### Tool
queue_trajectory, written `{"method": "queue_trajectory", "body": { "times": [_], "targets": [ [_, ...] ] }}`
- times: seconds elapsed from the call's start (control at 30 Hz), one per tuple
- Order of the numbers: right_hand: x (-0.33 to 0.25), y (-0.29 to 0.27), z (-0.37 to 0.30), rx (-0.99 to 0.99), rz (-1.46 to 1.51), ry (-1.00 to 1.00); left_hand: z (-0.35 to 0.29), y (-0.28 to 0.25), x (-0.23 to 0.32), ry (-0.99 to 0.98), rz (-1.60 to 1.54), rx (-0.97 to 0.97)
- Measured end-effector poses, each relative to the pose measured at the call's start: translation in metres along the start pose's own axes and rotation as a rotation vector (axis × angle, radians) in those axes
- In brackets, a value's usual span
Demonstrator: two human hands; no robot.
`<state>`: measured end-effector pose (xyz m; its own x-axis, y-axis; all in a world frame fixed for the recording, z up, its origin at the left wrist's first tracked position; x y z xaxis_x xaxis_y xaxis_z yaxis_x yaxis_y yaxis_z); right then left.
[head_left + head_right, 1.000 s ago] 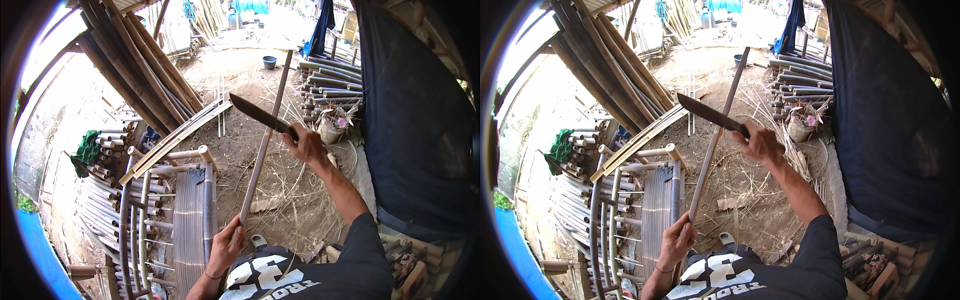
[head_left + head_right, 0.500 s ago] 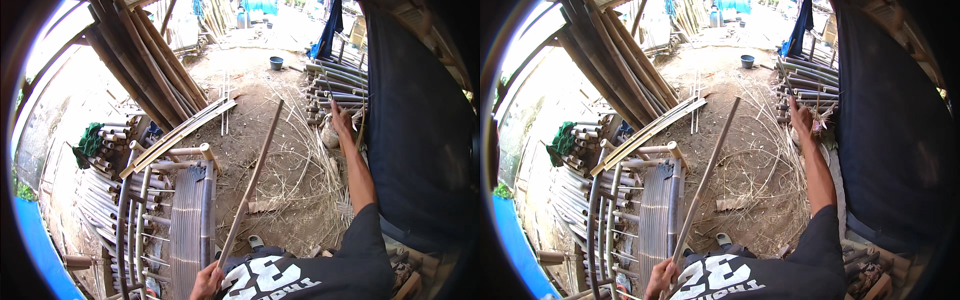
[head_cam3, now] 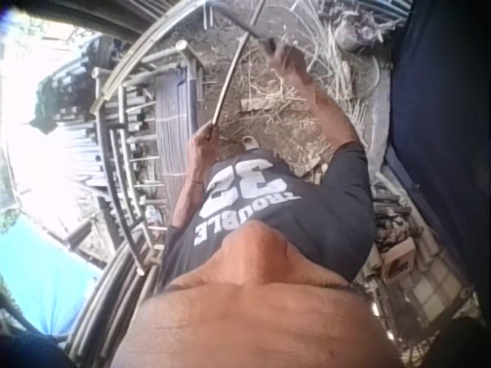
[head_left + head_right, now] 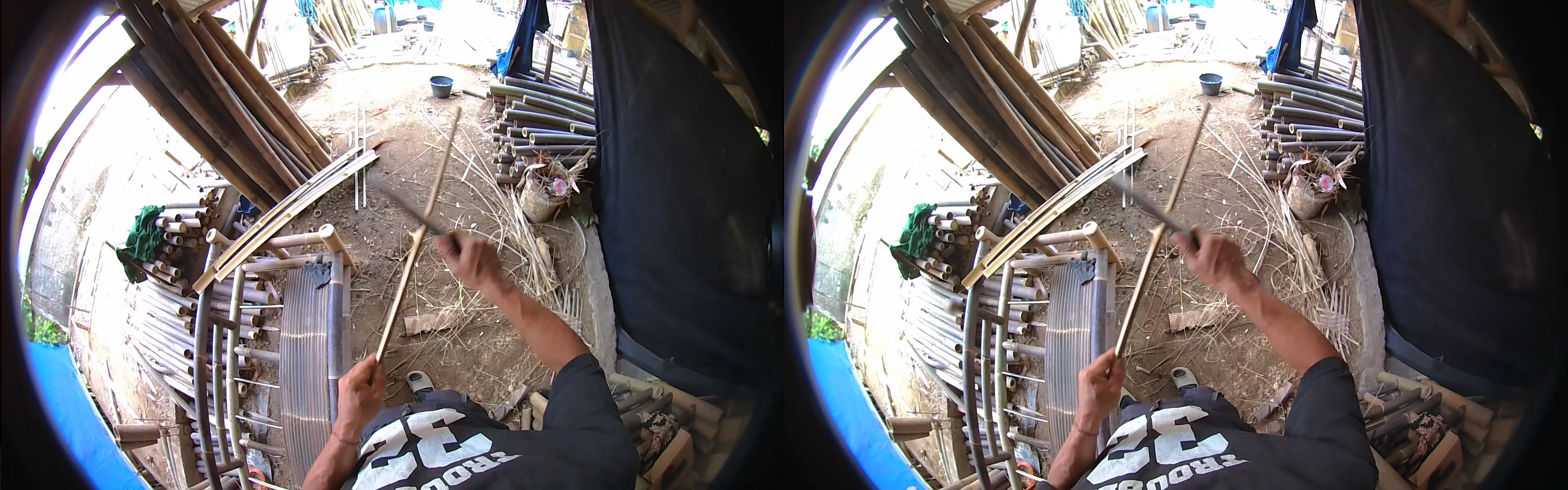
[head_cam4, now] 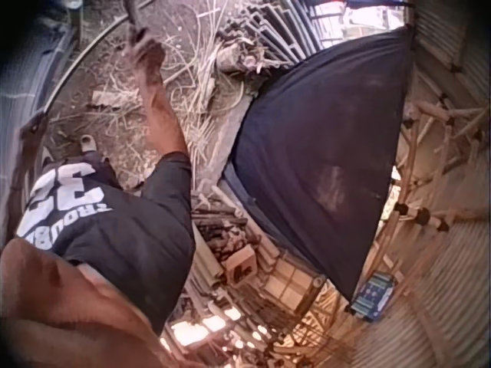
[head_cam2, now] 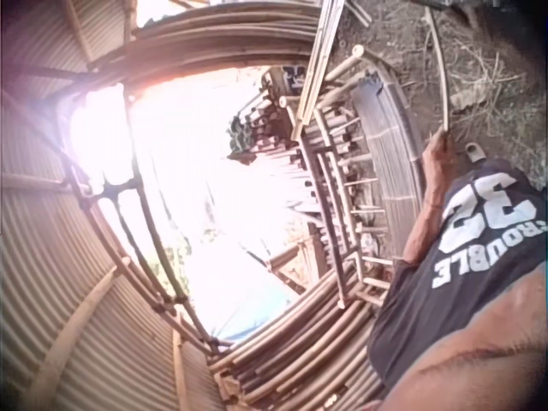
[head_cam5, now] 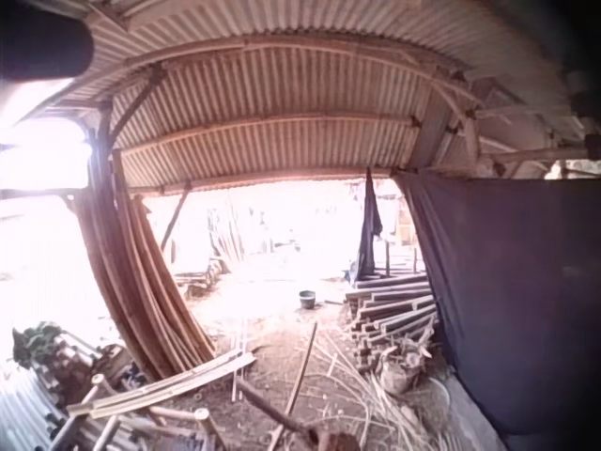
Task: The person uses a large knife to shave and smooth the surface of long, thin bamboo strips. They hold the bamboo with one hand and repeatedly scrape the blade along the length of the strip to remove the outer layer and refine the shape. The person works on multiple strips, occasionally inspecting the finished pieces before continuing.
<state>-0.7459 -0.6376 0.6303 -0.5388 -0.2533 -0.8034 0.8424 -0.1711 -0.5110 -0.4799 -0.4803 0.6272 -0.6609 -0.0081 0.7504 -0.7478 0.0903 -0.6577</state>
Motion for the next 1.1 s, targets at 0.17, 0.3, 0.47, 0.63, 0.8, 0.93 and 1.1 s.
{"method": "queue_trajectory", "body": {
  "times": [0.17, 0.3, 0.47, 0.63, 0.8, 0.93, 1.1],
  "targets": [
    [0.012, -0.012, 0.009, -0.182, -0.228, -0.116, -0.019, -0.002, -0.001, 0.073, 0.085, -0.005],
    [0.034, -0.021, 0.012, -0.089, -0.137, 0.112, -0.031, 0.0, -0.009, -0.01, 0.087, -0.11],
    [0.047, -0.03, 0.021, -0.143, -0.248, -0.048, -0.051, -0.01, -0.02, 0.057, 0.098, -0.073],
    [0.1, -0.084, 0.054, 0.005, -0.228, 0.184, -0.088, -0.017, -0.036, 0.093, 0.118, -0.106],
    [0.155, -0.145, 0.072, 0.124, -0.075, 0.399, -0.124, -0.048, -0.051, 0.07, 0.111, -0.107],
    [0.168, -0.183, 0.031, 0.332, 0.313, 0.683, -0.128, -0.088, -0.081, -0.14, 0.052, -0.261],
    [0.14, -0.089, -0.089, -0.116, 1.145, 0.903, -0.068, -0.104, -0.102, -0.006, 0.294, -0.543]
  ]
}}
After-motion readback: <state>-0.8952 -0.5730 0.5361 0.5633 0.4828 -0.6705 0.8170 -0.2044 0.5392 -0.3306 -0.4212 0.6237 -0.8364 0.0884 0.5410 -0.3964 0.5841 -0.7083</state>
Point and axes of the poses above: each hand's wrist, its own z-axis towards the middle knuckle, its own y-axis out of the palm, x = y × z, the point moved 5 cm from there along z, towards the middle knuckle, and after that the axes turned 11 degrees about z, right-handed, at the moved point
